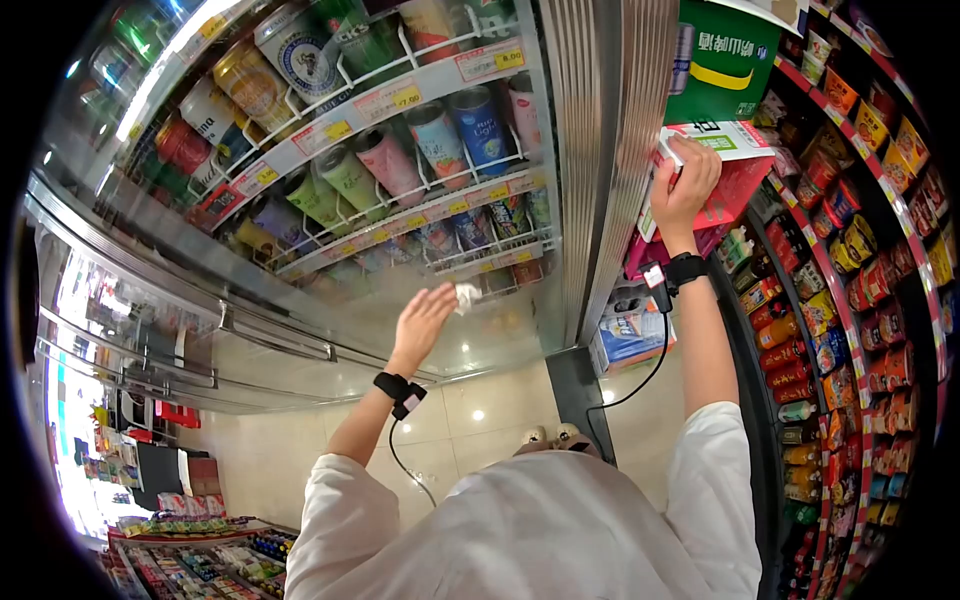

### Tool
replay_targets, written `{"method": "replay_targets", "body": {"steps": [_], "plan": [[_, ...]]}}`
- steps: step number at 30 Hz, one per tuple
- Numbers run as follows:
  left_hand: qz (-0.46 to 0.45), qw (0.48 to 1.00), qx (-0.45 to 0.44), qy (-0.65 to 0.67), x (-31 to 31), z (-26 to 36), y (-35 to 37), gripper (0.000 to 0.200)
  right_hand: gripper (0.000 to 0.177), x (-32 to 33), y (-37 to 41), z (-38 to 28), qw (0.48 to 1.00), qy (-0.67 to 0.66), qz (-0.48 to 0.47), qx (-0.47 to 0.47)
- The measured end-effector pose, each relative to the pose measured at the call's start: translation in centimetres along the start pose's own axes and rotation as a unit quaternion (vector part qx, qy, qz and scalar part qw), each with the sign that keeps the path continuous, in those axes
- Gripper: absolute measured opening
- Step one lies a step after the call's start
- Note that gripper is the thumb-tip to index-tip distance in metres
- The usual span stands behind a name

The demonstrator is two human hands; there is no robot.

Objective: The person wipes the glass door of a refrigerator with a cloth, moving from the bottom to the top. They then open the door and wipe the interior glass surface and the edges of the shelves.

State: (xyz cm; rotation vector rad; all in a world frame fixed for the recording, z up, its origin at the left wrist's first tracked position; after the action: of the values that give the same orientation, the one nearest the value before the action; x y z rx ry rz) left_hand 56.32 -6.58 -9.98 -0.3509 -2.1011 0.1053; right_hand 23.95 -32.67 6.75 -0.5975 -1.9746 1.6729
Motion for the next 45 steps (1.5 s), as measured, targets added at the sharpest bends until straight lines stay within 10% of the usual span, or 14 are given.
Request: {"method": "replay_targets", "body": {"steps": [9, 21, 30, 39, 45], "plan": [[0.296, 0.879, 0.374, 0.018, 16.4, -11.8, -1.6, 0.044, 0.018, 0.2, -0.2, -0.5, 1.000, 0.011, -0.003, 0.009], [-0.059, 0.996, 0.028, 0.055, -4.3, 0.5, 4.2, 0.040, 0.019, 0.1, 0.0, -0.1, 1.000, 0.006, -0.010, -0.001], [0.059, 0.985, 0.159, 0.007, 4.2, -7.0, 2.9, 0.026, 0.018, 0.2, -0.2, -0.3, 1.000, 0.003, -0.006, 0.000], [0.276, 0.854, 0.426, 0.110, 9.5, -10.2, 2.4, 0.043, 0.018, 0.3, -0.2, -0.6, 1.000, 0.011, -0.001, 0.005], [0.043, 0.955, 0.232, 0.179, 0.1, -1.4, 3.6, 0.032, 0.018, 0.2, -0.2, -0.3, 1.000, 0.013, -0.004, 0.009]]}}
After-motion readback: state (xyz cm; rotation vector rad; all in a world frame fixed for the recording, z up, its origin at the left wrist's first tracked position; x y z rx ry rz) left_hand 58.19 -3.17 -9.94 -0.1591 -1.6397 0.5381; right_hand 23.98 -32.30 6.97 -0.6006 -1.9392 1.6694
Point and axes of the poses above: each hand's wrist, its own y-axis away from the middle knuckle, its own x-axis out of the back of the hand, z = x × y, the point moved 3 cm from there along -y, towards the middle knuckle, and after that the axes turned 2 degrees about -x, right-handed, at the moved point
